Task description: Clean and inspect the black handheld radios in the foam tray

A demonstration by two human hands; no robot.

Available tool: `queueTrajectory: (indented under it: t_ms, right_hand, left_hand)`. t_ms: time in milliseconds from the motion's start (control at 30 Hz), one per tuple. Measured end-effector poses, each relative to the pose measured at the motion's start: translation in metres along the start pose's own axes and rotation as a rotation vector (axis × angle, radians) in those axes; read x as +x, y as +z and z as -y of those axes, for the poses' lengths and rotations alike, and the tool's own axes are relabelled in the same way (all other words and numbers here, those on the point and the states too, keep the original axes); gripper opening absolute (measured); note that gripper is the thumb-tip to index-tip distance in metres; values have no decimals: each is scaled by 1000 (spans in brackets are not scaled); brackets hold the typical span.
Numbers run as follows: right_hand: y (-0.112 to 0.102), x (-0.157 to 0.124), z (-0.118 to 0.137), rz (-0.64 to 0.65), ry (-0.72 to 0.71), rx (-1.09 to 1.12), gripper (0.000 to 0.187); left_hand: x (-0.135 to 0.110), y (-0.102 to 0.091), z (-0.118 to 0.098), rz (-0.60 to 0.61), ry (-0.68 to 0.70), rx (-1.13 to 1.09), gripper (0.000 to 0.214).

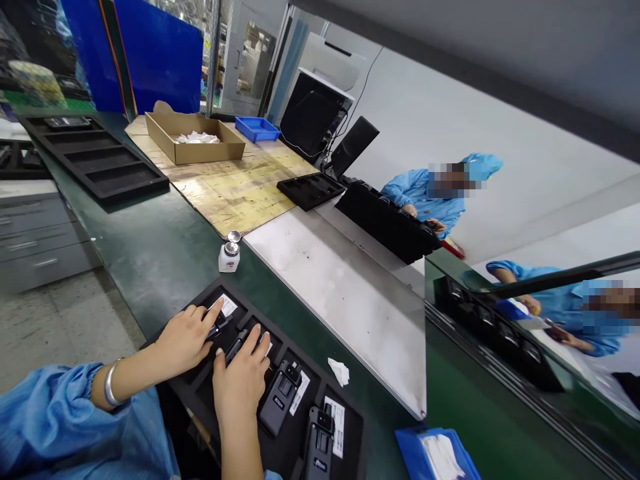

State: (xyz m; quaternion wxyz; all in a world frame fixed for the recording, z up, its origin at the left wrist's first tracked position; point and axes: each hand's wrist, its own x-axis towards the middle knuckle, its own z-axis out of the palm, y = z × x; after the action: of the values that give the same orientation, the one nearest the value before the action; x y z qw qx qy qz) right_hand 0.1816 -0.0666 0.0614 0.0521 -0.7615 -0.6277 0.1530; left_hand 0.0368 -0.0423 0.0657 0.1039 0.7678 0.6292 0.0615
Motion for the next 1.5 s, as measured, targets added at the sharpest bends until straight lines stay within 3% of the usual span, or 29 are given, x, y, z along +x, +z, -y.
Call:
queueTrajectory:
  t_ms: [267,500,633,733,900,1000,1167,1300,1500]
  right_hand:
    - [2,2,-18,-124,13,14,77]
    - [17,-6,-32,-208,-78,68,78]
    - [17,-2,-36,-218,-62,163,79]
    - [15,3,-45,-195,-25,364,83]
    - [20,9,-65,-102,94,1020,94]
    - [21,8,-67,-75,83,1294,92]
    - [17,0,-56,-18,-14,1530,78]
    - [16,-7,-50,-18,-58,1593,80]
    - [19,-14,-48,-63,-14,1607,74]
  left_hand:
    - [8,-1,8,-74,-60,-170,86]
    - [13,1,-4,-41,-17,-27,79]
    - [14,-4,-1,-16,-30,-83,83]
    - [17,-6,12,-22,-82,-339,88]
    - [23,-4,31,61,-174,-1330,91]
    - [23,-4,27,133,-232,-1649,88]
    - [18,-3,3,286,-273,-1855,76]
    - [15,5,-13,371,-292,-1884,65]
    - [12,11,-27,361,-237,-1855,60]
